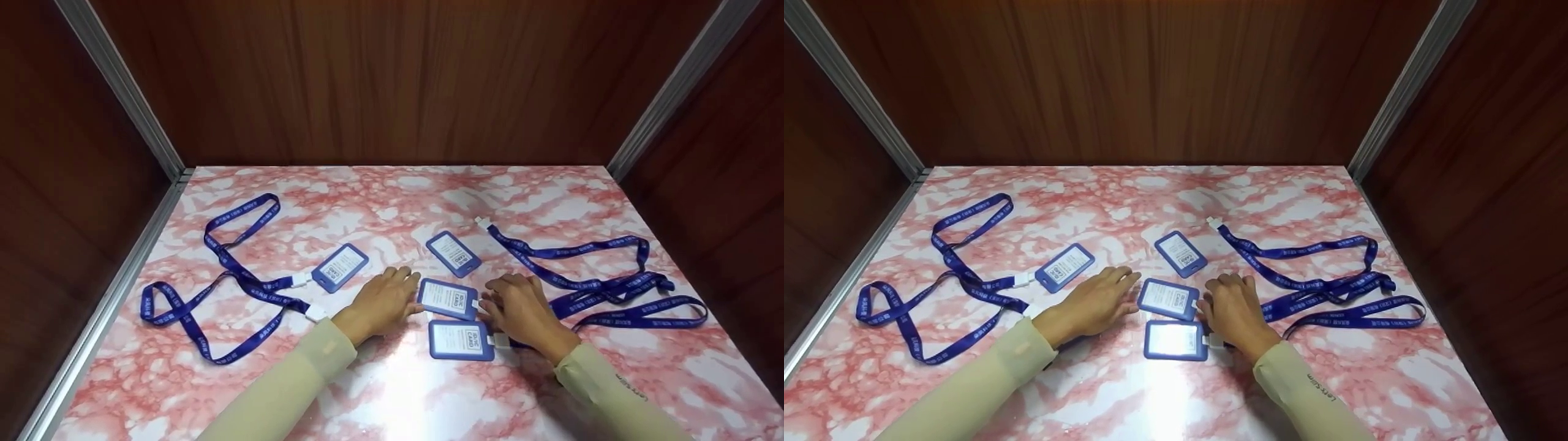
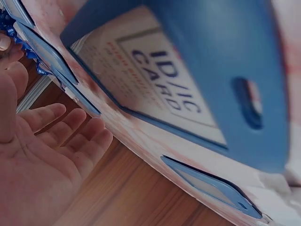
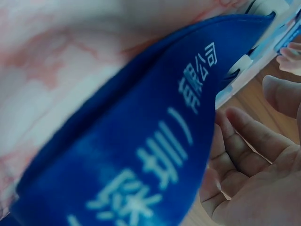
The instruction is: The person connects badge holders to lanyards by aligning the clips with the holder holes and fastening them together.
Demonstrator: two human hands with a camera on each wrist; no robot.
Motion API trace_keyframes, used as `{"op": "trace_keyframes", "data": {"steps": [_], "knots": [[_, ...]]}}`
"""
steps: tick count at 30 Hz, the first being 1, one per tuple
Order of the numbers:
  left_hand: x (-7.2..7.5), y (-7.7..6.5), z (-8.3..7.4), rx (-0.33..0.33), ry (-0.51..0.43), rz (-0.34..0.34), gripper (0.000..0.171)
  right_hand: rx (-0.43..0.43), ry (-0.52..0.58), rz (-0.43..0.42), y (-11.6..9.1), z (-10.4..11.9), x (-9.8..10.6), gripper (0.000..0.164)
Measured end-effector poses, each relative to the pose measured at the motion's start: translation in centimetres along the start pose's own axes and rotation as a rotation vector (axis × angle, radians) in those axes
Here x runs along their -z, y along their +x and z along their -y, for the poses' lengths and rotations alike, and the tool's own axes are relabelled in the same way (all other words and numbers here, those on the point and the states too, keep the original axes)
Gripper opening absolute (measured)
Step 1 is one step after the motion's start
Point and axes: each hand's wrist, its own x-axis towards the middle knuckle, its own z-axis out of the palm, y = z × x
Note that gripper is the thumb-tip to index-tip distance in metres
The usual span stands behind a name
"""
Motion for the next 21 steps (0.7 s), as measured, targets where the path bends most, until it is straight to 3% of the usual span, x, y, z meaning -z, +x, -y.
{"op": "trace_keyframes", "data": {"steps": [8,21], "knots": [[0.0,-1.1,0.3,-0.009,0.004,-0.039,0.066,0.010,-0.005,-0.032,0.4,-0.3,0.1,0.024],[0.4,-2.6,0.7,0.023,0.007,-0.032,0.070,-0.045,-0.025,0.004,1.3,-0.6,0.6,0.027]]}}
